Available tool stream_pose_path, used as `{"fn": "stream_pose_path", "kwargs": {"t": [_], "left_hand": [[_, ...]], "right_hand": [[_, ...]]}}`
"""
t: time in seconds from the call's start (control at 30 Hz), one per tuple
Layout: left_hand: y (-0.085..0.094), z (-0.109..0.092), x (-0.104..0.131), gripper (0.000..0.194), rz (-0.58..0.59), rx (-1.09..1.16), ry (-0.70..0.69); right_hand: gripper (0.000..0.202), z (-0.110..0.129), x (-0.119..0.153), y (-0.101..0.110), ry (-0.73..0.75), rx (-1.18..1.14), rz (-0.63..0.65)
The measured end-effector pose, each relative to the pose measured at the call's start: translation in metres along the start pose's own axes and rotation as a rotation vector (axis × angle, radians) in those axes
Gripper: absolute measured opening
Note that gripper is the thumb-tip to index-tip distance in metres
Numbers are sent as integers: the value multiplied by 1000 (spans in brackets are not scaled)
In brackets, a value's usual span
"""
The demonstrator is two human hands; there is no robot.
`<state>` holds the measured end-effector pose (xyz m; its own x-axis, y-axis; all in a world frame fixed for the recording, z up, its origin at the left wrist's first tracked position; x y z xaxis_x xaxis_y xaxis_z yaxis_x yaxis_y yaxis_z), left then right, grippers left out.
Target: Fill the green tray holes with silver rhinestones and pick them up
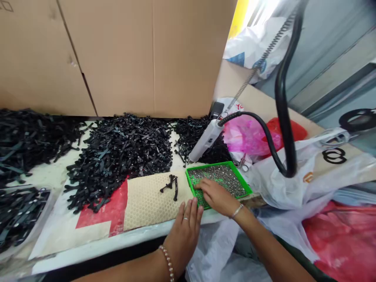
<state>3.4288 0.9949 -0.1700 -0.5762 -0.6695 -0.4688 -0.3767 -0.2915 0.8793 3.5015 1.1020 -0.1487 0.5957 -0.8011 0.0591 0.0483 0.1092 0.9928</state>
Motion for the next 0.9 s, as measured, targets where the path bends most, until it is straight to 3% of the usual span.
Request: {"fn": "stream_pose_path", "kwargs": {"t": [0.17,0.5,0.6,0.77,0.9], "left_hand": [[0,1,0,45,-7,-1,-9],[0,1,0,46,21,2,-3],[-2,1,0,49,36,12,-5],[-2,1,2,48,41,10,-22],[-4,-1,3,49,57,-10,-24]], "right_hand": [[40,-27,-30,6,-101,123,-124],[43,19,18,-3,55,135,8],[40,9,16,-5,46,174,40],[31,-22,11,5,-89,262,-3],[36,-7,0,4,53,237,-56]]}}
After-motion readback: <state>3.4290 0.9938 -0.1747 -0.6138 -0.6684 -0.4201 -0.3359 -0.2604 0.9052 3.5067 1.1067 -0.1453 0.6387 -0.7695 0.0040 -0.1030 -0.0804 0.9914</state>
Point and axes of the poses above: each hand's wrist, its own x-axis away from the middle knuckle, its own y-axis out of the back of the hand, z = x × y, the point moved 8 cm from there along -x, towards the middle knuckle, and after that the axes turned 15 degrees about x, right-handed, at the moved point
